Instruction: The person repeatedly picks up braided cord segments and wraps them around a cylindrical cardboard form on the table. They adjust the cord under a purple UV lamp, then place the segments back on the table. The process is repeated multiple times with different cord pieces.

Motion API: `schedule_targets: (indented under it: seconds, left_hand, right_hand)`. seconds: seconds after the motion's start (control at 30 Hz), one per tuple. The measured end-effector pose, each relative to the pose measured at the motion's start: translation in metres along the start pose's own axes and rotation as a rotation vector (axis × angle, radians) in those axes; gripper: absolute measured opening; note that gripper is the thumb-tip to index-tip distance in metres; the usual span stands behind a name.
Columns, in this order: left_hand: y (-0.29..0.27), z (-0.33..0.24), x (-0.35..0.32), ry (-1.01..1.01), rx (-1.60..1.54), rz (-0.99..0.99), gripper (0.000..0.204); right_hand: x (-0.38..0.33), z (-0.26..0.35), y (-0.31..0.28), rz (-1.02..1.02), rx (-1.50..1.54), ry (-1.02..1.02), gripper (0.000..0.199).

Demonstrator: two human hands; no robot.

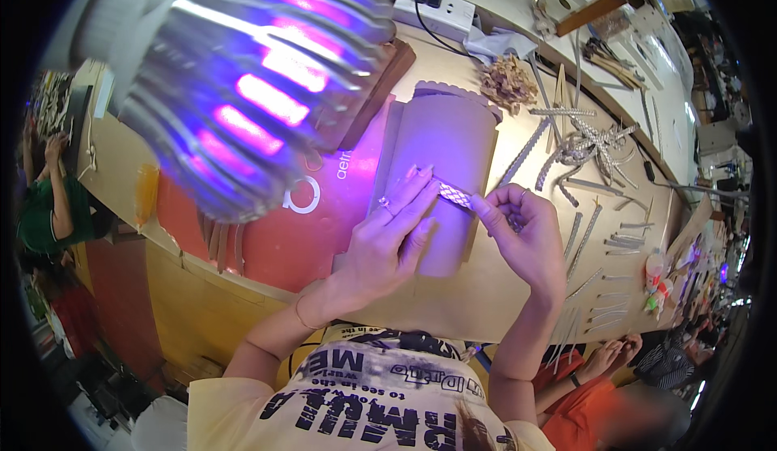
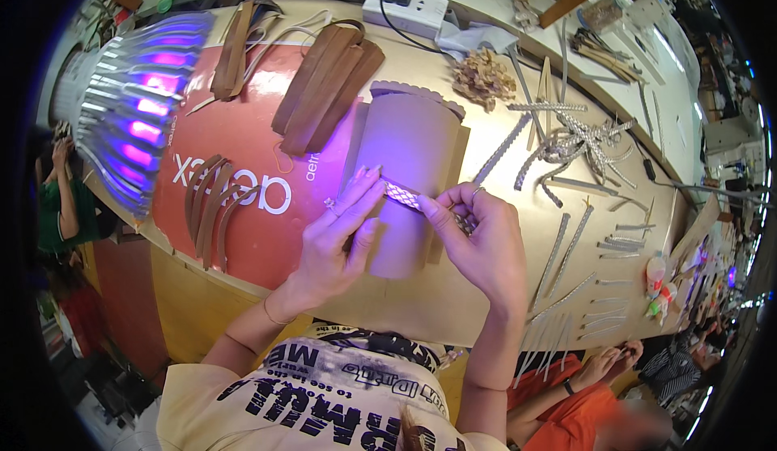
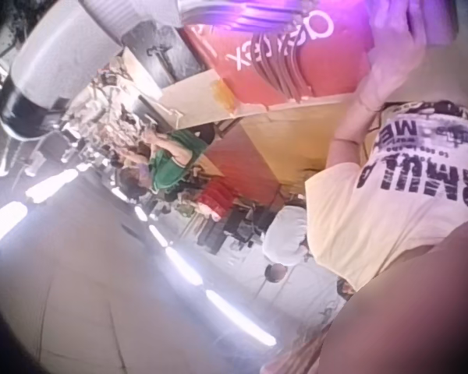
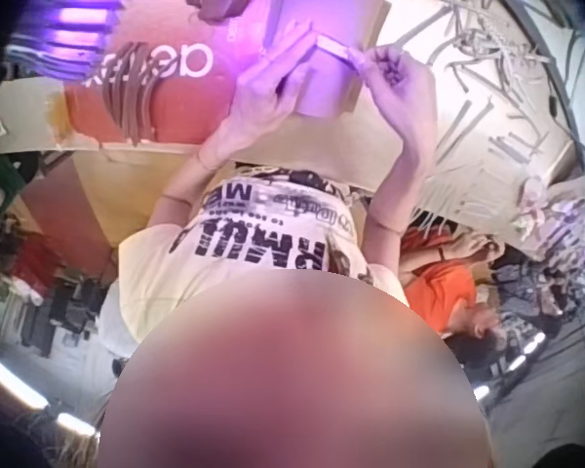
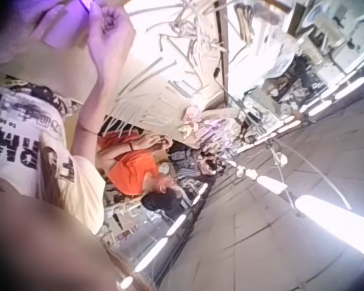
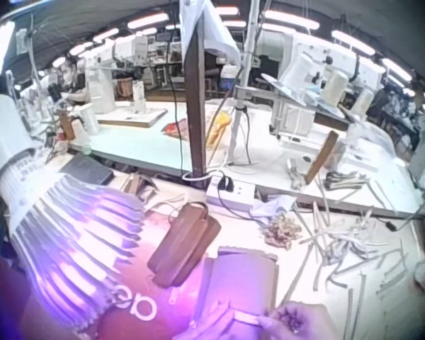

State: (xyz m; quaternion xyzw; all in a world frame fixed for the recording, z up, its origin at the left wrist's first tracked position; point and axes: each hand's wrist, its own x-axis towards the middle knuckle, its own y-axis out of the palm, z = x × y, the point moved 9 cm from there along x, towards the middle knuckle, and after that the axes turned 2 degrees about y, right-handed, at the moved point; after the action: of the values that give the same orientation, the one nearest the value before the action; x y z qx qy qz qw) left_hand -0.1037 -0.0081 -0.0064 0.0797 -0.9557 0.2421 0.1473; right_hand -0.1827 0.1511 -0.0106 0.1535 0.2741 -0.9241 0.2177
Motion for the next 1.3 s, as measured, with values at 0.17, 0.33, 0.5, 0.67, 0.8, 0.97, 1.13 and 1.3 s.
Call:
schedule_targets:
  seconds: [0.17,0.33,0.5,0.67,0.8,0.97,1.13,1.3]
  left_hand:
    - [-0.001,-0.002,0.003,0.022,0.053,0.015,0.038]
    - [0.0,-0.004,0.004,0.035,0.083,0.019,0.038]
    - [0.001,-0.005,0.005,0.043,0.098,0.035,0.039]
    - [0.0,-0.003,0.003,0.028,0.081,0.038,0.04]
    - [-0.001,-0.001,0.002,0.036,0.04,0.022,0.039]
    - [-0.013,-0.006,-0.003,0.058,0.142,-0.035,0.039]
    - [-0.019,-0.018,-0.016,0.073,0.199,-0.036,0.043]
    - [-0.009,-0.018,-0.023,0.073,0.205,0.03,0.047]
  right_hand:
    - [-0.001,-0.008,0.001,0.021,0.054,0.002,0.021]
    - [0.001,-0.013,0.004,0.04,0.109,0.016,0.021]
    - [0.004,-0.024,0.009,0.012,0.223,-0.004,0.023]
    - [0.007,-0.045,0.015,-0.047,0.248,0.002,0.031]
    - [0.007,-0.051,0.015,-0.099,0.209,0.024,0.038]
    - [-0.001,-0.018,0.0,-0.188,-0.033,-0.029,0.037]
    - [0.006,0.025,0.019,-0.095,-0.159,-0.117,0.031]
    - [0.005,0.034,0.02,-0.111,-0.213,-0.111,0.03]
